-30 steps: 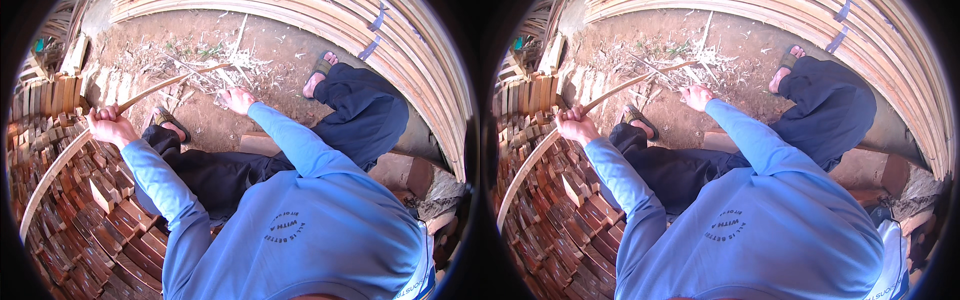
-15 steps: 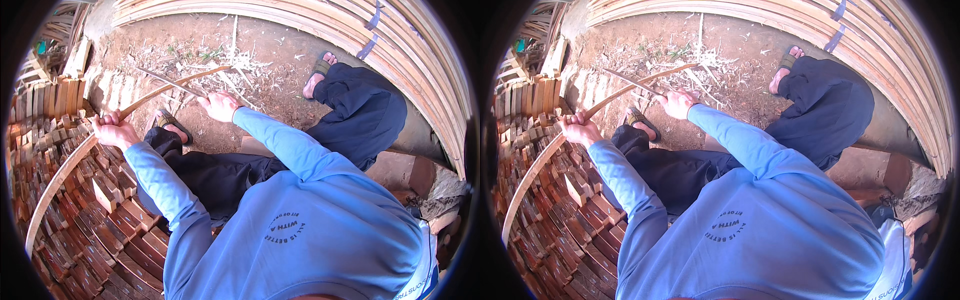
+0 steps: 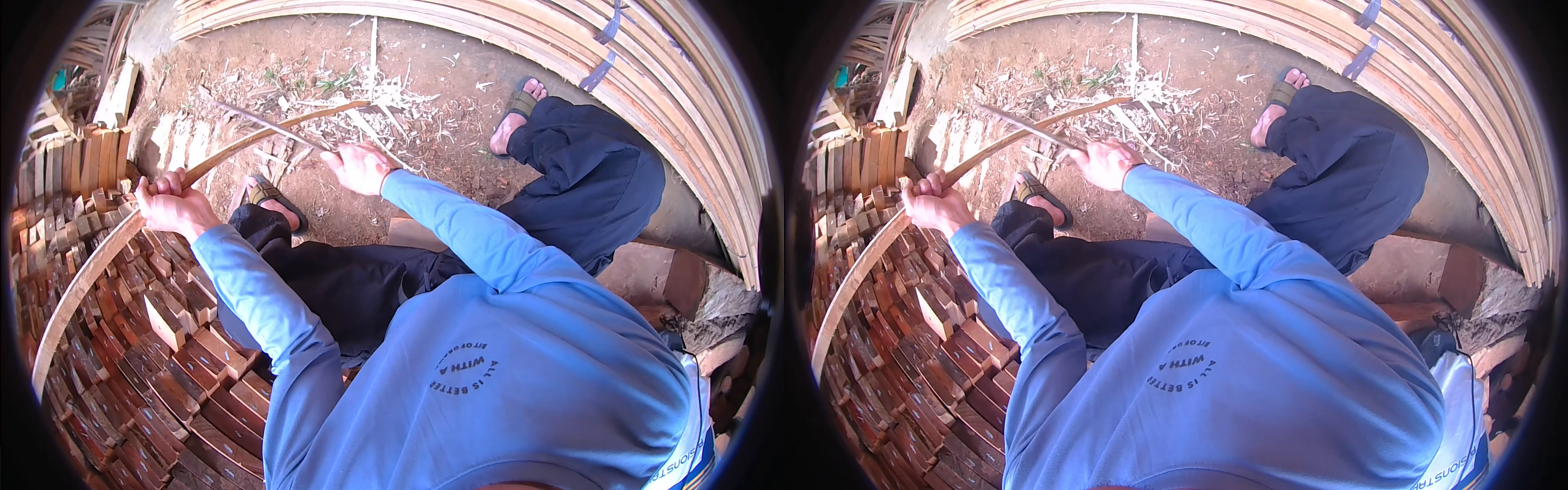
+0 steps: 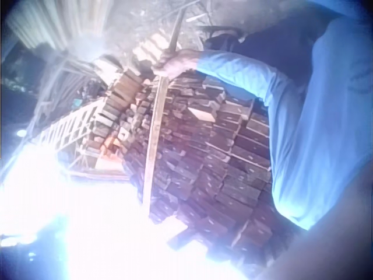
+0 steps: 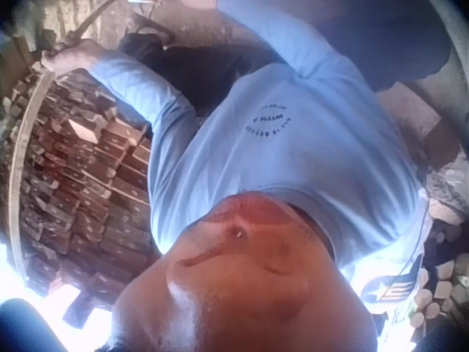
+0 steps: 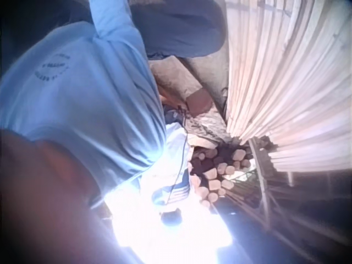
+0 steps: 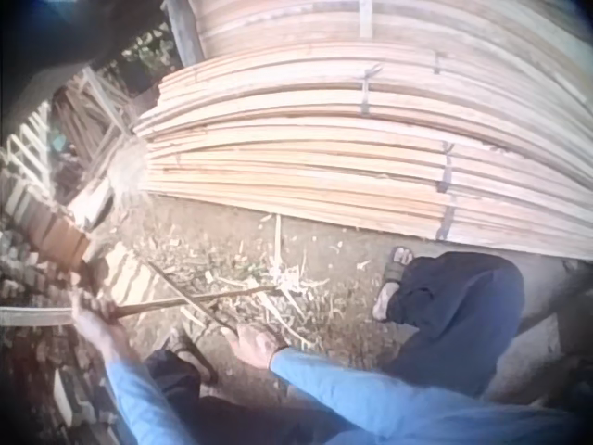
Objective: The person uses a long blade to shave thin strips of wood from a piece of lumber while sitting on the ground.
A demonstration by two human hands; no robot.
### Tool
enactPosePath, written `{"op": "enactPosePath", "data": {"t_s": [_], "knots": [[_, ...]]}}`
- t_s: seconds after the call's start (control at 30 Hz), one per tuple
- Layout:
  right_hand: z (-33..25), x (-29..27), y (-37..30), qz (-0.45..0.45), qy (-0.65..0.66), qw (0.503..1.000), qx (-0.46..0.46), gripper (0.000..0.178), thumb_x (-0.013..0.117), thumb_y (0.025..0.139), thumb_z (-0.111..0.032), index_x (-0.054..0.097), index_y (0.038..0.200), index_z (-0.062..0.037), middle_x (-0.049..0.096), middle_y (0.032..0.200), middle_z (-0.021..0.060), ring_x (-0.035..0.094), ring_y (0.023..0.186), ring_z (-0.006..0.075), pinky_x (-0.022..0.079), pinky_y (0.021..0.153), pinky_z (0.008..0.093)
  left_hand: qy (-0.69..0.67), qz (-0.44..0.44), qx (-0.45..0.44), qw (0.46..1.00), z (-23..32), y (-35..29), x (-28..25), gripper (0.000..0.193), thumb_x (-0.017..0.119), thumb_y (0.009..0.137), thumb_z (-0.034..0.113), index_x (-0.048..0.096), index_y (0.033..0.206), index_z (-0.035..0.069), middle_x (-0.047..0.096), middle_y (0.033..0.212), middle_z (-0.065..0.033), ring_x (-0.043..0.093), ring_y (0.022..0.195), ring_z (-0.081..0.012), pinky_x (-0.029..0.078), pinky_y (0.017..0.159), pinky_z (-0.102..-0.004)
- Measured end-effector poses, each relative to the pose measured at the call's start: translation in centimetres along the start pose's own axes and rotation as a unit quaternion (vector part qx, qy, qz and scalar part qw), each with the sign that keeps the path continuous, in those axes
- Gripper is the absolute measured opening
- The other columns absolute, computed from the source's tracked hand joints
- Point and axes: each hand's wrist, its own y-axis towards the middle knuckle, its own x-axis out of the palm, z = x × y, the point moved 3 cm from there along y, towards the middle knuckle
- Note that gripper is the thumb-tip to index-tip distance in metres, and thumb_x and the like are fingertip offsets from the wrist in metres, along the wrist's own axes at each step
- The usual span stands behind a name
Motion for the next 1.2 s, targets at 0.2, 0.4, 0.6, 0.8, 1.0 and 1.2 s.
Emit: {"op": "enactPosePath", "data": {"t_s": [0.2, 0.4, 0.6, 0.8, 1.0, 1.2], "knots": [[6.3, -0.2, 0.8, -0.087, 0.024, 0.981, 0.173, 0.062, 0.035, 0.099, -0.048, 0.068, 0.098, 0.0039, 0.068, 0.098, 0.0270, 0.067, 0.098, 0.0375, 0.049, 0.094, 0.0458, 0.006, 0.012, 0.001, 1.000, 0.2, -1.2, 0.6, 0.041, 0.053, 0.093, 0.017, 0.027, 0.061, 0.015, 0.024, 0.054, 0.0012, 0.025, 0.045, -0.0126, 0.028, 0.048, -0.0311], [4.4, -1.4, 0.6, 0.013, -0.019, 0.999, 0.028, 0.060, 0.036, 0.100, -0.043, 0.066, 0.085, 0.0067, 0.066, 0.078, 0.0276, 0.067, 0.079, 0.0405, 0.051, 0.082, 0.0486, 0.001, -0.014, -0.005, 1.000, 0.4, -1.0, 1.6, 0.041, 0.051, 0.091, 0.015, 0.026, 0.059, 0.015, 0.025, 0.052, 0.0010, 0.024, 0.045, -0.0130, 0.028, 0.048, -0.0313], [10.7, 0.8, 1.1, -0.021, -0.040, 0.992, 0.119, 0.063, 0.033, 0.101, -0.048, 0.069, 0.097, 0.0038, 0.067, 0.082, 0.0262, 0.068, 0.080, 0.0387, 0.052, 0.081, 0.0464, -0.007, -0.009, -0.003, 1.000, 0.2, -0.8, 1.8, 0.041, 0.053, 0.091, 0.013, 0.027, 0.059, 0.016, 0.025, 0.053, 0.0014, 0.023, 0.045, -0.0130, 0.027, 0.047, -0.0303], [4.1, -1.8, 0.8, -0.102, 0.092, 0.973, 0.186, 0.063, 0.033, 0.101, -0.047, 0.065, 0.081, 0.0032, 0.063, 0.065, 0.0186, 0.068, 0.062, 0.0274, 0.056, 0.060, 0.0405, -0.010, -0.004, 0.005, 1.000, 0.5, -0.6, 1.1, 0.039, 0.052, 0.090, 0.010, 0.029, 0.058, 0.014, 0.026, 0.052, -0.0003, 0.025, 0.045, -0.0145, 0.032, 0.050, -0.0330], [2.2, -0.8, 1.0, 0.047, 0.000, 0.998, -0.046, 0.064, 0.034, 0.102, -0.047, 0.062, 0.074, 0.0029, 0.063, 0.067, 0.0214, 0.068, 0.069, 0.0315, 0.053, 0.068, 0.0456, -0.009, -0.037, -0.006, 0.999, 0.3, -0.8, 1.5, 0.040, 0.052, 0.090, 0.011, 0.027, 0.059, 0.015, 0.026, 0.052, -0.0001, 0.024, 0.045, -0.0141, 0.031, 0.051, -0.0325], [10.2, -1.1, 1.4, -0.111, -0.087, 0.973, 0.180, 0.052, 0.033, 0.099, -0.038, 0.064, 0.112, 0.0013, 0.067, 0.110, 0.0216, 0.069, 0.097, 0.0325, 0.055, 0.087, 0.0447, -0.010, -0.021, -0.007, 1.000, 0.4, -0.5, 0.0, 0.042, 0.052, 0.090, 0.016, 0.025, 0.059, 0.016, 0.023, 0.053, 0.0011, 0.021, 0.045, -0.0127, 0.025, 0.049, -0.0306]]}}
